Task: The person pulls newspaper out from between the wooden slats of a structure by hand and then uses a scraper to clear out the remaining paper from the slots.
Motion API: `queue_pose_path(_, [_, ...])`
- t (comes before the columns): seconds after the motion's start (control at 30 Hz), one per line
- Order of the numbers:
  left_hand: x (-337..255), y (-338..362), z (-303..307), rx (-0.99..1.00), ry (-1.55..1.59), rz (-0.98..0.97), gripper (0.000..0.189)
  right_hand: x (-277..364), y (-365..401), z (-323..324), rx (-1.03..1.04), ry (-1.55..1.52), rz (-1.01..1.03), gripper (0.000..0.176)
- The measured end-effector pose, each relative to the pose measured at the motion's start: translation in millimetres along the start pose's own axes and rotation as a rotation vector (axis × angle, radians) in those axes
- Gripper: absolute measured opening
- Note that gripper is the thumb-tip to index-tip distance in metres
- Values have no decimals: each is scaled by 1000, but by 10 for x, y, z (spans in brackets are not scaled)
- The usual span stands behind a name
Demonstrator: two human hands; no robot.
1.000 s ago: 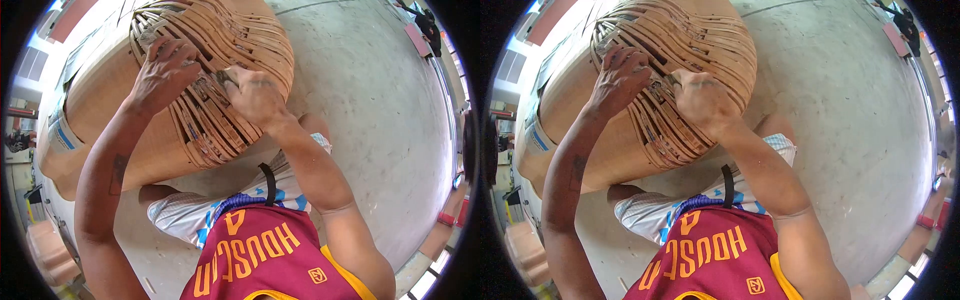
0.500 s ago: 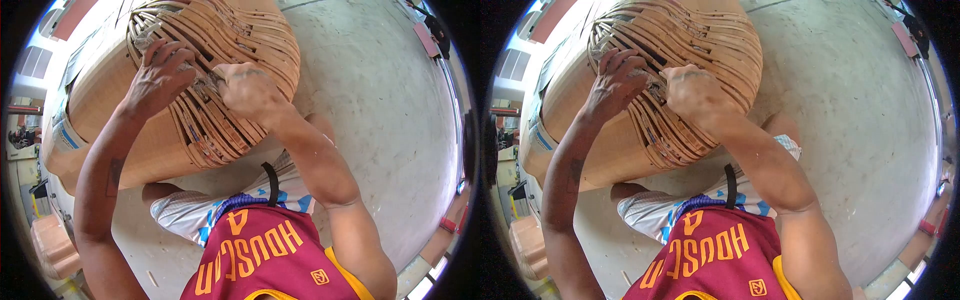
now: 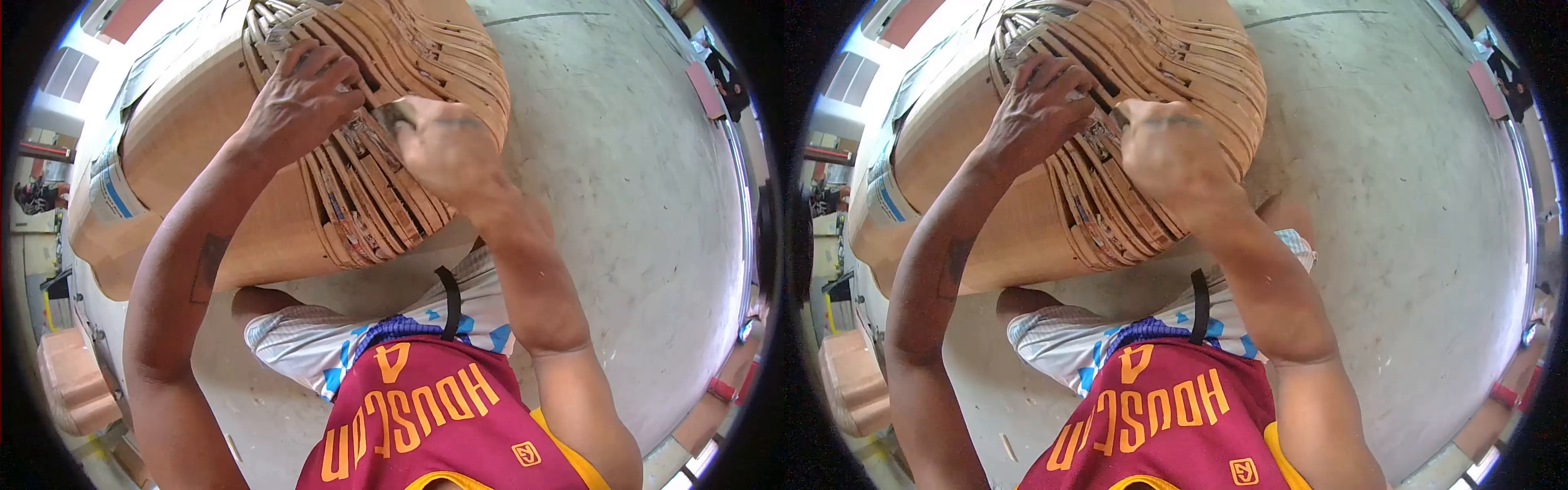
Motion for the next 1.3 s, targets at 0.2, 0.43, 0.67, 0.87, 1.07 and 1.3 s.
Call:
queue_pose_path(0.2, [27,-15,-88,-33,-16,-8,23,-40,-169,-320,41,133,-95,31])
queue_pose_path(0.43, [-16,-31,7,1,-167,40,41,-27,-152,-260,104,144,-104,32])
queue_pose_path(0.67, [139,22,236,43,-266,-39,37,-92,-132,-311,78,131,-20,33])
queue_pose_path(0.87, [147,-39,239,176,-208,-44,21,126,28,-76,22,-13,-114,32])
queue_pose_path(1.07, [203,-70,207,71,-206,-84,24,137,-134,-211,-13,-15,-51,22])
queue_pose_path(1.3, [199,-138,295,115,-124,56,20,44,-186,-169,20,-8,-23,26])
Point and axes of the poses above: each hand's wrist, its own y-axis away from the middle knuckle, its own z-axis out of the back of the hand, x = y × z, the point moved 2 cm from there along -y, towards the middle knuckle, and after that the axes turned 8 degrees about x, right-handed, at the moved point
